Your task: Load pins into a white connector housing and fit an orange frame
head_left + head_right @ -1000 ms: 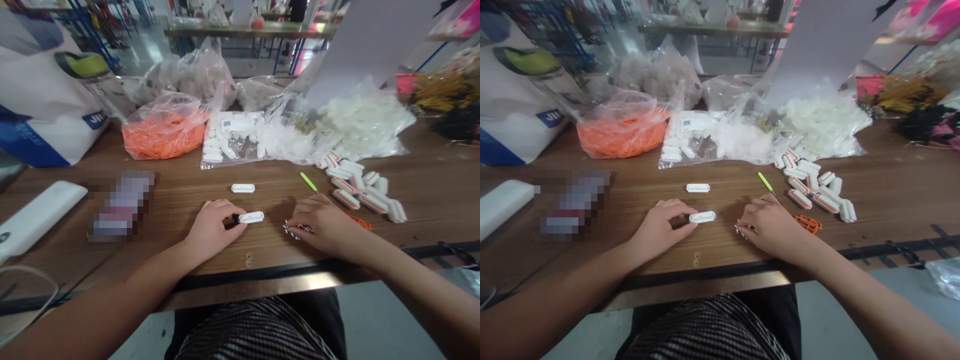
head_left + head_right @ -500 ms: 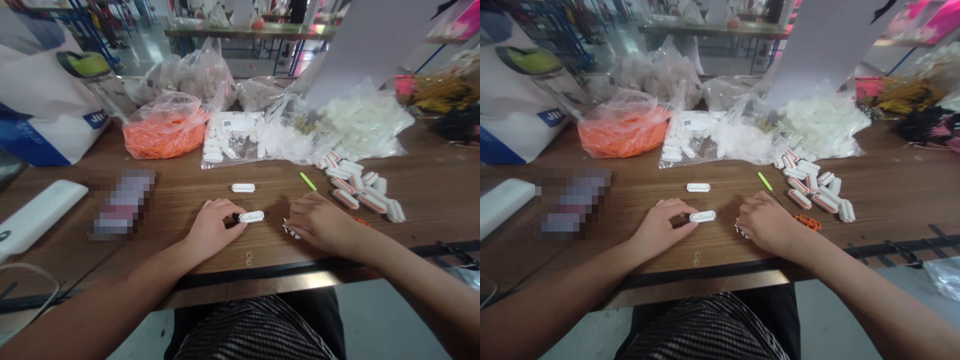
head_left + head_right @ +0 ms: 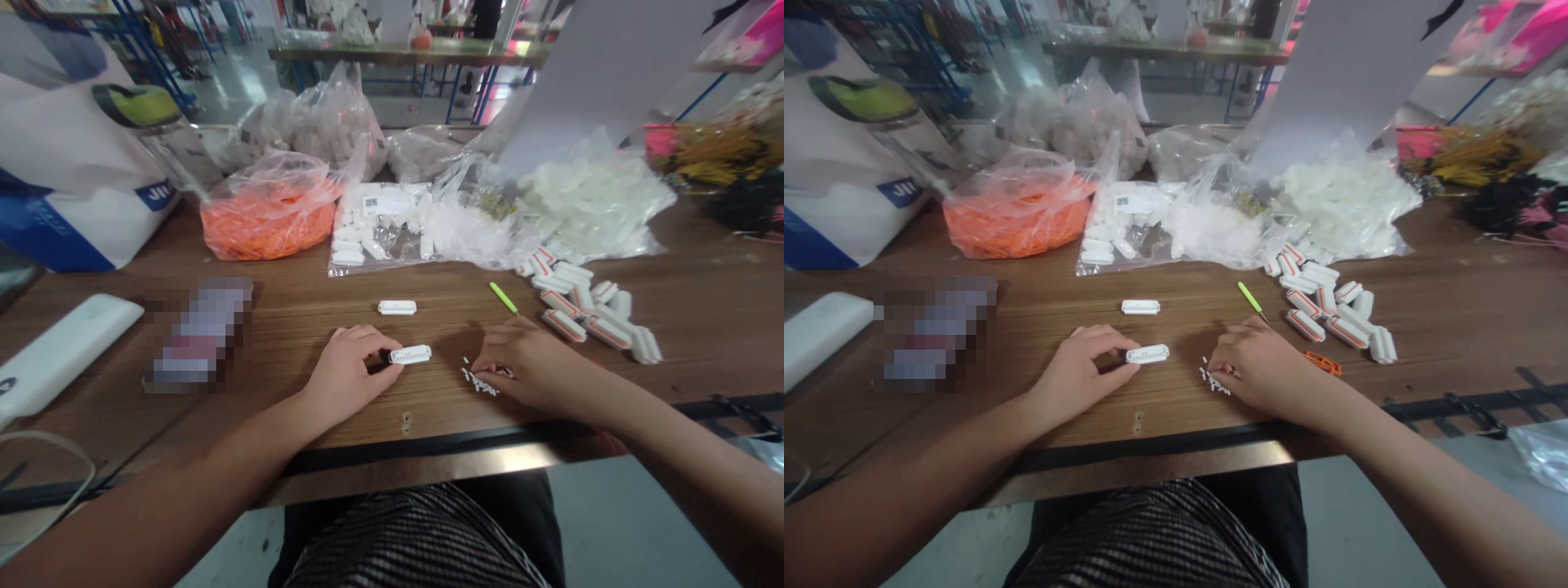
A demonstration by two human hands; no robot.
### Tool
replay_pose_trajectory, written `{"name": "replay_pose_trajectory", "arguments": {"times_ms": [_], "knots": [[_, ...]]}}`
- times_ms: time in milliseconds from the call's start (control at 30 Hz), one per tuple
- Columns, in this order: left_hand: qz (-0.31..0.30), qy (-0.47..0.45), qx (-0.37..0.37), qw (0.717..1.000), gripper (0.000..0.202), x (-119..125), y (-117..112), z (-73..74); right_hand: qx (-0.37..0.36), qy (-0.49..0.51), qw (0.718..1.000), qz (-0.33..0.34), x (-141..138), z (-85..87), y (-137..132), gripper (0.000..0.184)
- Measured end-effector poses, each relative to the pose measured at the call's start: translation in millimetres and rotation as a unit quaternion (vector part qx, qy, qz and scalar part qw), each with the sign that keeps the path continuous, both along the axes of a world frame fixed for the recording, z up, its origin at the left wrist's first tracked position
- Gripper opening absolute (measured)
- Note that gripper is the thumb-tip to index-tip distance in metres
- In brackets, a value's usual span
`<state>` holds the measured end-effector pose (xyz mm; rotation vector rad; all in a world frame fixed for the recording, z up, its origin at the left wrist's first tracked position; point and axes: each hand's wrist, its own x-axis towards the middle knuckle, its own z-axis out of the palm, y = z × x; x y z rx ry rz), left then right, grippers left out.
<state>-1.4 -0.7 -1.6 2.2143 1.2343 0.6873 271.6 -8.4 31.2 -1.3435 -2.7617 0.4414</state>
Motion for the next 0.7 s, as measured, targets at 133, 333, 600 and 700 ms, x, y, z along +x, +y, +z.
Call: {"name": "replay_pose_trajectory", "arguments": {"times_ms": [133,333,600,700], "knots": [[0.002,0.002,0.001,1.0,0.01,0.6,0.0,1.8,0.062,0.0,0.998,0.002,-0.6,-0.8,0.3,0.021],[-0.002,0.002,0.002,1.0,0.01,0.5,-0.4,3.1,0.106,-0.017,0.994,0.028,-7.1,-1.0,0.8,0.026],[-0.002,0.0,0.004,1.0,0.009,1.0,-1.5,4.0,0.085,0.026,0.996,-0.016,-14.3,-4.0,4.3,0.018],[0.0,0.001,0.001,1.0,0.009,1.8,-1.9,5.2,0.031,0.115,0.992,-0.038,-22.1,2.5,6.5,0.013]]}}
